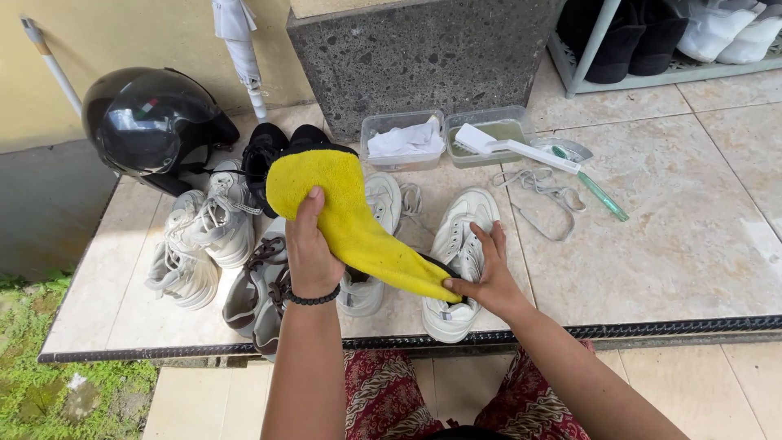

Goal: A person is meticulously wiping a white sneaker with a microfiber cloth to clean it.

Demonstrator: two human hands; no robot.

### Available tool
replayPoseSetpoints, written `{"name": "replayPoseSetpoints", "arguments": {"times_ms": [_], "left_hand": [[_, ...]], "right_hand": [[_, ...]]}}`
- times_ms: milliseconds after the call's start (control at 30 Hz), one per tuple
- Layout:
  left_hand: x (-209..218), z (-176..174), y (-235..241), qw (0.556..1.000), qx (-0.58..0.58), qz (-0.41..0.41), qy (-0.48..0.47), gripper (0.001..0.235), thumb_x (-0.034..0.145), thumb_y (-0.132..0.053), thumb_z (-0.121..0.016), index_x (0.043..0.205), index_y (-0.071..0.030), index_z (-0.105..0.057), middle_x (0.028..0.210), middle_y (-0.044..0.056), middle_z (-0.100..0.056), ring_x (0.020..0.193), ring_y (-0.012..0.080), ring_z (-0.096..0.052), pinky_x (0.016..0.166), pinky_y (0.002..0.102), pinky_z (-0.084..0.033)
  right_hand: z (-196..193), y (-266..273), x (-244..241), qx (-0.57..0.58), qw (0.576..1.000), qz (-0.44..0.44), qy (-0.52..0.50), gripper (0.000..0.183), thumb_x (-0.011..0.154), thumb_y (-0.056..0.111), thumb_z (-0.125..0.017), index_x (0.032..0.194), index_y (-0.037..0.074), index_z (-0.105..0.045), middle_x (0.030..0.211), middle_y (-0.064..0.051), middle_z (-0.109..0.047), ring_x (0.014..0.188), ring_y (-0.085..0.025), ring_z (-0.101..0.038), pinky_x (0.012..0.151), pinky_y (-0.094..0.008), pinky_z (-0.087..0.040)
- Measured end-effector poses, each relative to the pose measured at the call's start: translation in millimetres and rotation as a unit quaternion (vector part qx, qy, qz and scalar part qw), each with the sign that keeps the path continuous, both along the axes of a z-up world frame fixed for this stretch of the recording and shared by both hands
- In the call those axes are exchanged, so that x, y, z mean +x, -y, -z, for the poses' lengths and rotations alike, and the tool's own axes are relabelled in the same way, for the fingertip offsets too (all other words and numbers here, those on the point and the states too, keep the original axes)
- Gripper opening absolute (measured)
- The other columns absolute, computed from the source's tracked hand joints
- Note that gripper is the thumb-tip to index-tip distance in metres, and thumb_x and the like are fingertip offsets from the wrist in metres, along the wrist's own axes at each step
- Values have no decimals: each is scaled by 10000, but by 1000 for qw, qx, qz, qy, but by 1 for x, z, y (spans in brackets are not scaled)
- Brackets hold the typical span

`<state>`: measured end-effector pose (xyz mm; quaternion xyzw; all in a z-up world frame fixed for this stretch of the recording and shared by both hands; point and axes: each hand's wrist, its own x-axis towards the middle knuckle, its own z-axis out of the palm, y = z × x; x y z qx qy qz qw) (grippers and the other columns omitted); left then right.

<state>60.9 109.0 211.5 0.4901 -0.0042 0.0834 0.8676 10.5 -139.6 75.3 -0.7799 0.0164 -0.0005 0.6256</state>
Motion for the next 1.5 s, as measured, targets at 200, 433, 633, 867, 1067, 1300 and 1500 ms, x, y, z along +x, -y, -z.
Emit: {"name": "replayPoseSetpoints", "arguments": {"times_ms": [200, 433, 633, 867, 1067, 1300, 1500], "left_hand": [[17, -21, -6, 983, -142, 112, 45, 334, 993, -386, -609, 1083, -71, -674, 1018, 159, -749, 924, 291, -760, 778, 432, -642], [49, 23, -9, 912, -275, 297, 71, 458, 1033, -402, -502, 1182, -11, -687, 1175, 237, -718, 1066, 405, -716, 987, 551, -563], [36, 60, 63, 874, -21, 486, -17, 302, 1019, -110, -582, 1292, 7, -640, 1134, 247, -724, 985, 333, -736, 866, 543, -602], [48, 77, 99, 830, 540, 142, 14, 723, 881, -388, -715, 1457, -48, -439, 1439, 249, -451, 1332, 455, -450, 1103, 624, -294], [30, 113, 140, 816, 528, 235, 22, 767, 1029, -402, -489, 1626, -81, -130, 1694, 241, -58, 1562, 428, -49, 1218, 631, 44], [38, 131, 166, 808, 551, 199, 67, 669, 1036, -171, -353, 1631, -47, -75, 1699, 226, -45, 1566, 411, -5, 1268, 518, -27], [33, 188, 143, 856, 485, 160, 80, 596, 1056, -82, -279, 1637, -75, -148, 1698, 199, -110, 1557, 384, -86, 1275, 467, -75]], "right_hand": [[6, 17, 10, 35, 999, -16, -15, 948, 740, 160, -869, 1564, 182, -401, 1684, -266, 25, 1550, -433, 81, 1252, -556, 8], [23, 28, 23, 26, 998, 29, -44, 704, 829, 8, -651, 1505, 143, -511, 1692, -235, -126, 1562, -412, -90, 1264, -537, -91], [-8, 14, 6, 82, 990, 98, -56, 539, 953, -1, -473, 1482, 84, -528, 1656, -228, -283, 1537, -425, -225, 1254, -540, -171], [-11, 20, -9, 162, 973, 163, 26, 384, 1075, 123, -451, 1430, 86, -593, 1523, -192, -509, 1474, -331, -371, 1230, -473, -254], [6, 32, -8, 180, 969, 163, 45, 379, 1071, 131, -459, 1421, 89, -599, 1488, -126, -566, 1435, -234, -439, 1218, -428, -309], [61, 52, 10, 128, 973, 160, 102, 336, 1065, 113, -505, 1365, 42, -638, 1460, -185, -577, 1420, -291, -446, 1205, -482, -308], [37, 28, 11, 139, 968, 194, 78, 342, 1072, 88, -459, 1361, 68, -641, 1485, -199, -546, 1454, -319, -410, 1213, -470, -306]]}}
